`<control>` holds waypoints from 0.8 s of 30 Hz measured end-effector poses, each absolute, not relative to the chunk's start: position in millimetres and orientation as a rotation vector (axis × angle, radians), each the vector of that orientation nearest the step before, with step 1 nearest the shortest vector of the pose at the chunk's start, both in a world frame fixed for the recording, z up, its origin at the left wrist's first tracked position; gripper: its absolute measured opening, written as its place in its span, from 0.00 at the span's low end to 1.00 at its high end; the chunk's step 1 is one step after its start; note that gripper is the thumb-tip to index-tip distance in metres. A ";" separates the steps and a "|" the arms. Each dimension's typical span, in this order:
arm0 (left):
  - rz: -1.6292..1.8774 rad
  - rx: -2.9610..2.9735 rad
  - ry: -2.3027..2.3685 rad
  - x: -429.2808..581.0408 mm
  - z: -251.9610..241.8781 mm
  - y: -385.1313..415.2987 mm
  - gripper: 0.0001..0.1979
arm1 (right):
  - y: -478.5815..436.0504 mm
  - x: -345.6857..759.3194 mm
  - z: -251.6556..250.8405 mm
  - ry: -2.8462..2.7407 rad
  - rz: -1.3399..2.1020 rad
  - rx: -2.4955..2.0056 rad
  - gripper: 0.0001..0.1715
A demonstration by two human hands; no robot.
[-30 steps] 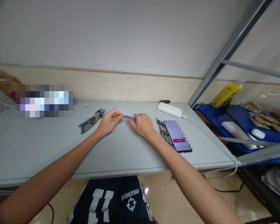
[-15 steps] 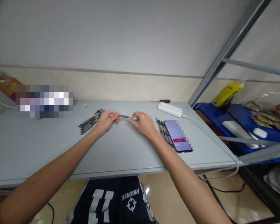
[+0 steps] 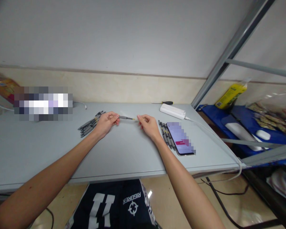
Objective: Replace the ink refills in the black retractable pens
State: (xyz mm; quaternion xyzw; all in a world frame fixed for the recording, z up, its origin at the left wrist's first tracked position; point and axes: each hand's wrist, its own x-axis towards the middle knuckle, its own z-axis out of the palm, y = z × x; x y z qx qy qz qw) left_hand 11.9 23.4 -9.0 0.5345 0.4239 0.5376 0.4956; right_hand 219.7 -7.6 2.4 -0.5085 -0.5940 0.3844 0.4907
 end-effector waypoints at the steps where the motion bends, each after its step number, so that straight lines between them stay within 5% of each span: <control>1: 1.307 1.297 1.025 11.8 -8.9 23.1 0.14 | -8.3 220.2 2.7 -1.439 0.947 -1.264 0.25; 24: 1.330 1.217 1.053 11.3 -3.5 19.5 0.15 | -10.4 223.1 5.8 -1.300 1.051 -1.187 0.19</control>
